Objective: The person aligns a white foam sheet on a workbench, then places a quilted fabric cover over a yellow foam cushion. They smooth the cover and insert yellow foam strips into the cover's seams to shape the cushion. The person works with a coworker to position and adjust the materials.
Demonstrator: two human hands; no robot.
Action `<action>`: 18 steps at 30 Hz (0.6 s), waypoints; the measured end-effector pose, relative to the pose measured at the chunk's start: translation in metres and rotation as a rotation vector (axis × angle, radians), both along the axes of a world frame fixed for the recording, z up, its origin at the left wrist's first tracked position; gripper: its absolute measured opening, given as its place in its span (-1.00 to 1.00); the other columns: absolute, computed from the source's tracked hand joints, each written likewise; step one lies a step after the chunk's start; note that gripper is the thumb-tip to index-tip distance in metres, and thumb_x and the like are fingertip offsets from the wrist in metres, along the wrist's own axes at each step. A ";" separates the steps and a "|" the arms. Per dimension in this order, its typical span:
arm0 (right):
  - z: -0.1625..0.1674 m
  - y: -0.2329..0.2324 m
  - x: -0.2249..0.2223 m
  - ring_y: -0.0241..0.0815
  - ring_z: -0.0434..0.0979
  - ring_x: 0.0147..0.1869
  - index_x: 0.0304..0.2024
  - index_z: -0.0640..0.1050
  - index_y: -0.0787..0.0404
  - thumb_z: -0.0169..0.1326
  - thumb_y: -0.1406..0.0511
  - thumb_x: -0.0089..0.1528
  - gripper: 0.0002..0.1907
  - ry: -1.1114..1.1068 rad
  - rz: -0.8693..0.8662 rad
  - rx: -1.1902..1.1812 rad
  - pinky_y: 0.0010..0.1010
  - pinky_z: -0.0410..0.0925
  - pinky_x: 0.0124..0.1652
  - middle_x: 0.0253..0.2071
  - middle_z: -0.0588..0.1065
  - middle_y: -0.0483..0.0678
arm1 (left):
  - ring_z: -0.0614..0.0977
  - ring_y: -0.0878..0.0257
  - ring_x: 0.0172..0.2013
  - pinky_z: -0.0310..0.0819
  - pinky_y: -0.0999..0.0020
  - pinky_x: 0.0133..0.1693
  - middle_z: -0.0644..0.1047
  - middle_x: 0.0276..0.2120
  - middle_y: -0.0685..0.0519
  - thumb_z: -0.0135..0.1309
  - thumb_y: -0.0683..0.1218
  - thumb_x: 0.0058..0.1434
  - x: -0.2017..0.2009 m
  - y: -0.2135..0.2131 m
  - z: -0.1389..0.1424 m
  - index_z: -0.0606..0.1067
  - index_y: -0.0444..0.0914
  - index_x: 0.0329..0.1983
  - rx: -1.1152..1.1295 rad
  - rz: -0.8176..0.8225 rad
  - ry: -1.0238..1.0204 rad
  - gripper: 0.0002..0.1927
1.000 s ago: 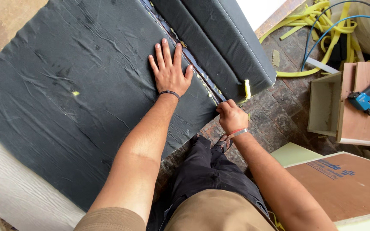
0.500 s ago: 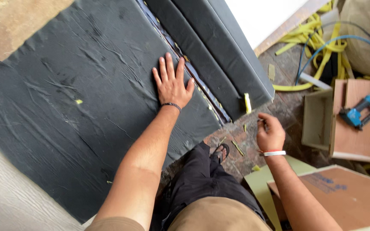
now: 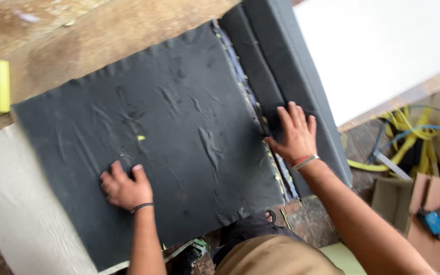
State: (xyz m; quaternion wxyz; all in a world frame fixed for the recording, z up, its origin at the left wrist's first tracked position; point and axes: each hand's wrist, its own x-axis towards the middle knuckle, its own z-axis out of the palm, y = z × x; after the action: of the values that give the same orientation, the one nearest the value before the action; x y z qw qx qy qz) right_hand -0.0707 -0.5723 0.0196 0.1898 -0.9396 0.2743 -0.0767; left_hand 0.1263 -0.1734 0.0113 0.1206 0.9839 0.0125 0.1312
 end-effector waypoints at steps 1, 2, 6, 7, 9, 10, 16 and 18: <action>-0.006 -0.007 0.009 0.10 -0.09 0.63 0.47 0.16 0.14 0.31 -0.07 0.03 0.08 0.024 -0.008 0.007 0.18 -0.19 0.42 0.56 0.03 0.14 | 0.11 -0.24 0.48 0.03 -0.51 0.26 0.11 0.51 -0.24 0.15 0.35 0.25 0.013 0.021 -0.004 0.26 -0.10 0.51 -0.029 0.206 0.032 -0.15; -0.012 -0.011 0.015 0.09 -0.12 0.64 0.50 0.12 0.17 0.29 -0.09 0.03 0.13 0.049 -0.018 0.014 0.18 -0.22 0.42 0.57 0.00 0.13 | 0.03 -0.23 0.49 -0.03 -0.52 0.27 0.03 0.52 -0.25 0.13 0.40 0.22 0.023 0.040 -0.008 0.18 -0.07 0.53 -0.041 0.255 0.108 -0.07; -0.033 -0.016 0.026 0.05 -0.17 0.65 0.51 0.04 0.17 0.23 -0.20 -0.03 0.23 0.097 0.028 -0.042 0.11 -0.25 0.43 0.58 -0.07 0.12 | -0.18 -0.19 0.53 -0.20 -0.53 0.33 -0.18 0.57 -0.22 0.08 0.54 0.09 0.050 0.094 -0.014 -0.05 0.01 0.61 -0.198 0.556 0.303 0.15; -0.036 -0.016 0.026 0.05 -0.17 0.65 0.51 0.04 0.19 0.22 -0.22 -0.02 0.24 0.080 0.031 -0.050 0.11 -0.25 0.44 0.58 -0.06 0.13 | -0.20 -0.17 0.55 -0.23 -0.52 0.36 -0.21 0.58 -0.19 0.07 0.55 0.06 0.053 0.102 -0.013 -0.08 0.01 0.62 -0.264 0.657 0.330 0.18; -0.041 -0.015 0.025 0.04 -0.16 0.65 0.52 0.03 0.20 0.19 -0.25 -0.02 0.25 0.057 0.038 -0.052 0.09 -0.24 0.44 0.58 -0.06 0.12 | -0.23 -0.16 0.54 -0.32 -0.51 0.35 -0.21 0.57 -0.17 0.09 0.58 0.00 0.054 0.110 -0.009 -0.12 -0.08 0.61 -0.284 0.631 0.299 0.28; -0.041 -0.016 0.023 0.03 -0.15 0.65 0.52 0.03 0.19 0.18 -0.25 -0.02 0.25 0.050 0.040 -0.042 0.08 -0.23 0.44 0.59 -0.06 0.11 | -0.24 -0.16 0.53 -0.37 -0.51 0.35 -0.22 0.57 -0.16 0.09 0.59 -0.03 0.056 0.111 -0.005 -0.14 -0.12 0.61 -0.291 0.611 0.280 0.32; -0.051 -0.038 0.006 0.05 -0.10 0.63 0.50 0.04 0.22 0.18 -0.19 -0.03 0.23 -0.041 0.157 0.008 0.03 -0.17 0.43 0.57 -0.02 0.13 | 0.16 -0.20 0.52 -0.11 -0.18 0.51 0.15 0.53 -0.26 0.16 0.59 -0.12 0.052 0.110 0.018 0.06 -0.18 0.63 -0.277 0.853 0.417 0.36; -0.053 -0.063 0.004 0.07 -0.07 0.62 0.49 0.05 0.24 0.21 -0.16 -0.02 0.21 -0.087 0.196 0.031 0.04 -0.15 0.42 0.56 0.01 0.15 | 0.40 -0.30 0.41 0.21 -0.13 0.43 0.40 0.41 -0.42 0.25 0.50 -0.04 0.046 0.113 0.047 0.34 -0.52 0.46 -0.341 0.703 0.555 0.26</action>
State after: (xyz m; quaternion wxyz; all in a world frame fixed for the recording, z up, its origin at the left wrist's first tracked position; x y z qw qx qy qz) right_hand -0.0665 -0.6350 -0.0333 0.2228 -0.9546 0.1739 -0.0943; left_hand 0.1722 -0.0606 0.0584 0.2207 0.8841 0.3976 -0.1074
